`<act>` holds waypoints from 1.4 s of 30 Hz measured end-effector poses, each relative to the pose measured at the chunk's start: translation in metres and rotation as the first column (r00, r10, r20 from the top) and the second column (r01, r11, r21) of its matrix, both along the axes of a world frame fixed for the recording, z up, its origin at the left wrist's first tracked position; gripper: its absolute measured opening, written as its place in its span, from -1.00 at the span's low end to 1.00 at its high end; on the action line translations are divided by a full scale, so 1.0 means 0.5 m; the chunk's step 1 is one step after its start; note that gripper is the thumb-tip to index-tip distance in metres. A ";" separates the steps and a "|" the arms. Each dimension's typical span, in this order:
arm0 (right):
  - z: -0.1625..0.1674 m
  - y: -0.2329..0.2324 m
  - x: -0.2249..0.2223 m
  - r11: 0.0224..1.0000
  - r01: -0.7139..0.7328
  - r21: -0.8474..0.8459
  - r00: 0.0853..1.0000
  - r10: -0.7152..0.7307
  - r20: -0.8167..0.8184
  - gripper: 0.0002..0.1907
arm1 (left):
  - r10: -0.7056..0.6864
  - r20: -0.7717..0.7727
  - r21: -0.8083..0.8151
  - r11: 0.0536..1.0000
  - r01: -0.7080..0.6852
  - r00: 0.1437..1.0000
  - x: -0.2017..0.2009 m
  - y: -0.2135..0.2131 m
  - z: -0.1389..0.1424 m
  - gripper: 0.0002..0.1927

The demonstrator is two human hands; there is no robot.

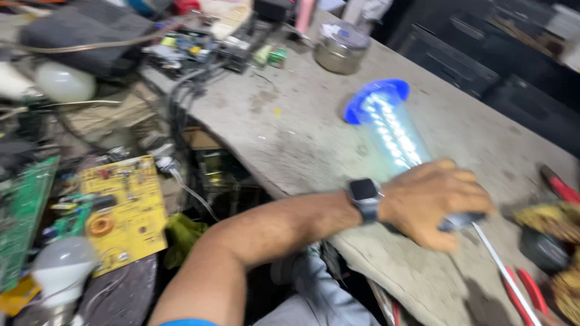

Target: The person assembles a portable LED light by inserting a battery into a blue plastic housing, connecting wires, and securing the black base. They then use a screwdriver to tighten the base and test the light, which illuminates.

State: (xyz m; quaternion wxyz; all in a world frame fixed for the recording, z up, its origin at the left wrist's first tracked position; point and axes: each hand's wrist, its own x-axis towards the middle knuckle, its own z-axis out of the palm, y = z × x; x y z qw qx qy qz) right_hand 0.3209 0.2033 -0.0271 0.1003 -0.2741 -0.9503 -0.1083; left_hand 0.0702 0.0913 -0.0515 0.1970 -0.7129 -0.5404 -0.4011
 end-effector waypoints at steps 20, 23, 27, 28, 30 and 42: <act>-0.002 -0.134 0.221 0.988 -0.146 -0.047 0.830 0.096 -0.549 -0.63 | 0.015 -0.107 -0.472 0.880 -0.063 0.994 0.068 -0.091 0.162 -0.26; -0.012 -0.136 0.206 0.982 -0.177 -0.068 0.835 0.113 -0.538 -0.64 | 0.014 -0.100 -0.455 0.888 -0.058 0.995 0.069 -0.109 0.166 -0.37; -0.011 -0.146 0.200 0.972 -0.209 -0.104 0.807 0.112 -0.580 -0.65 | -0.012 -0.043 -0.424 0.906 -0.007 0.999 0.068 -0.120 0.163 -0.42; -0.010 -0.150 0.199 0.971 -0.205 -0.127 0.810 0.095 -0.579 -0.65 | -0.013 -0.038 -0.415 0.910 -0.004 0.999 0.066 -0.121 0.161 -0.43; -0.011 -0.156 0.197 0.970 -0.199 -0.142 0.810 0.081 -0.581 -0.65 | -0.009 -0.031 -0.419 0.908 -0.004 0.999 0.063 -0.120 0.157 -0.44; 0.029 -0.165 0.158 0.826 -0.212 0.522 0.904 0.368 -0.215 -0.53 | 0.014 0.019 -0.456 0.890 -0.004 1.000 0.049 -0.118 0.148 -0.59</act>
